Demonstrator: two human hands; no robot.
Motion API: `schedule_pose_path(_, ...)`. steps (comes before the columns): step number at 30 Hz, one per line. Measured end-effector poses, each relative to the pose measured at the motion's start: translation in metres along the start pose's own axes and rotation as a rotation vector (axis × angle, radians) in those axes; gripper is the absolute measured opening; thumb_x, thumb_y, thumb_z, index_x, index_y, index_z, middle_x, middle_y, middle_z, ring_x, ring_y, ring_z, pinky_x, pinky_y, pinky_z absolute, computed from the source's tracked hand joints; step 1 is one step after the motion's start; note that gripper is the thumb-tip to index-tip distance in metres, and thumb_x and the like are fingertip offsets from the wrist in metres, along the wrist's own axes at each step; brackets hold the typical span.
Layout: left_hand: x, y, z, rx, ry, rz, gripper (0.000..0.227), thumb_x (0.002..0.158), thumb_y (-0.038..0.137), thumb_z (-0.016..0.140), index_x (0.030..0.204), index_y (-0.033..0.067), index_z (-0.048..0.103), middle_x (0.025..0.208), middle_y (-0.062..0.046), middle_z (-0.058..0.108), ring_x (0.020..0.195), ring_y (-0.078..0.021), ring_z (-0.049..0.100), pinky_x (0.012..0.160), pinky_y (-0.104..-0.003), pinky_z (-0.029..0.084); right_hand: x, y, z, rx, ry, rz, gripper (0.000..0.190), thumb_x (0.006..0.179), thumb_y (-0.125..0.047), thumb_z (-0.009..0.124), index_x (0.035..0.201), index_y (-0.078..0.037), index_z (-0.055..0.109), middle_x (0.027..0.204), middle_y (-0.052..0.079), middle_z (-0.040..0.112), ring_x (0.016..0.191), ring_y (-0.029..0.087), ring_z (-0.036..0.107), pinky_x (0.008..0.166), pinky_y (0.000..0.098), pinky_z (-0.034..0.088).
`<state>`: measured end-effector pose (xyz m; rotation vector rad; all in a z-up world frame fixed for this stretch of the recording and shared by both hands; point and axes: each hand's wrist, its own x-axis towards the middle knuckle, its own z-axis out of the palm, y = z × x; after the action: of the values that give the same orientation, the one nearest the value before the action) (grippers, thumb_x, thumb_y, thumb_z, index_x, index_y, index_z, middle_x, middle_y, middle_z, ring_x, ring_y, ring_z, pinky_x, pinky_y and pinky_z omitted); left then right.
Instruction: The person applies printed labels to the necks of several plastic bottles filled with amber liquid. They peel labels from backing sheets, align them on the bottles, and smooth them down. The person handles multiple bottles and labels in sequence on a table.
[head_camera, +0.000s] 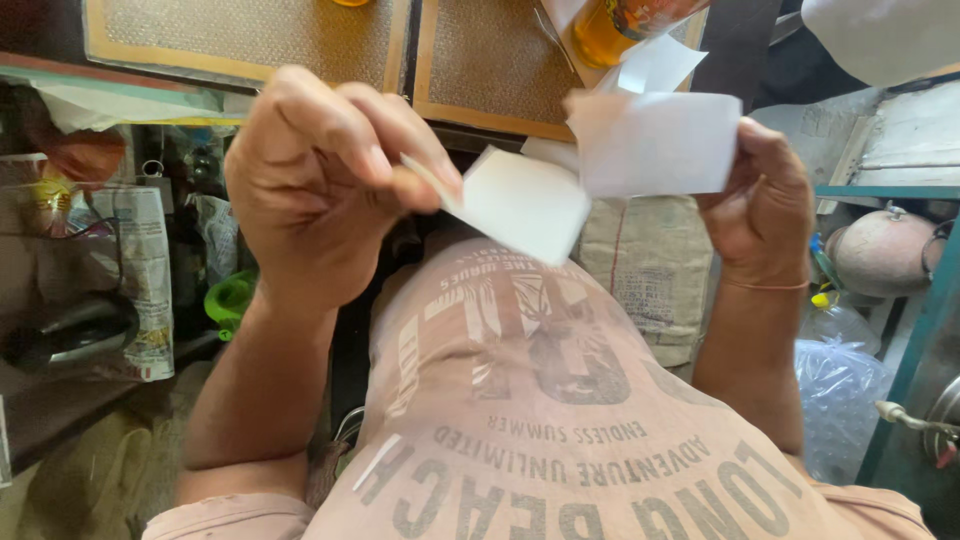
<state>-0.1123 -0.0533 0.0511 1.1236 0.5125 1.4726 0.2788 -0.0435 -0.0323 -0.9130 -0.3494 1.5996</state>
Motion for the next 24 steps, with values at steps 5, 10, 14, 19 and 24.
schedule_pose_path(5, 0.022, -0.060, -0.029, 0.837, 0.091, 0.104, 0.013, 0.101, -0.010, 0.072, 0.102, 0.0022, 0.073, 0.106, -0.009, 0.071, 0.095, -0.0159, 0.072, 0.083, -0.028, 0.061, -0.015, -0.034, -0.027, -0.015, 0.057, -0.080, 0.021, 0.108, -0.011, 0.060, 0.123, 0.004, 0.063, 0.122, 0.015, 0.069, 0.115, 0.027, 0.069, 0.110, 0.0400, 0.055)
schedule_pose_path(10, 0.058, -0.155, -0.038, 0.991, 0.053, -0.041, 0.030, 0.086, 0.001, 0.081, 0.114, 0.0023, 0.072, 0.119, -0.007, 0.063, 0.087, -0.0134, 0.071, 0.077, -0.027, 0.061, -0.023, -0.048, -0.036, 0.009, 0.137, -0.145, 0.017, 0.110, -0.010, 0.057, 0.117, 0.005, 0.060, 0.116, 0.015, 0.067, 0.112, 0.028, 0.067, 0.109, 0.0401, 0.057)
schedule_pose_path(14, 0.067, -0.201, -0.037, 0.996, -0.038, -0.097, 0.035, 0.086, 0.001, 0.081, 0.119, 0.0015, 0.070, 0.119, -0.008, 0.064, 0.080, -0.0185, 0.070, 0.075, -0.032, 0.061, -0.031, -0.058, -0.056, -0.025, 0.079, -0.214, 0.013, 0.111, -0.009, 0.060, 0.119, 0.001, 0.063, 0.115, 0.012, 0.069, 0.109, 0.024, 0.069, 0.104, 0.0384, 0.058)
schedule_pose_path(19, 0.079, -0.227, -0.031, 1.074, -0.051, 0.158, 0.047, 0.081, 0.000, 0.082, 0.125, -0.0013, 0.064, 0.127, -0.011, 0.061, 0.111, -0.0267, 0.067, 0.097, -0.034, 0.055, -0.044, -0.058, -0.065, -0.015, 0.075, -0.240, 0.009, 0.111, -0.008, 0.059, 0.106, -0.001, 0.060, 0.113, 0.011, 0.068, 0.104, 0.022, 0.066, 0.102, 0.0375, 0.058)
schedule_pose_path(24, 0.080, -0.243, -0.029, 1.080, -0.068, 0.085, 0.049, 0.082, -0.002, 0.081, 0.128, 0.0007, 0.065, 0.136, -0.011, 0.062, 0.125, -0.0266, 0.064, 0.106, -0.034, 0.057, -0.055, -0.055, -0.046, -0.055, 0.092, -0.276, 0.011, 0.110, -0.009, 0.058, 0.111, 0.002, 0.062, 0.113, 0.012, 0.067, 0.105, 0.022, 0.065, 0.104, 0.0370, 0.057)
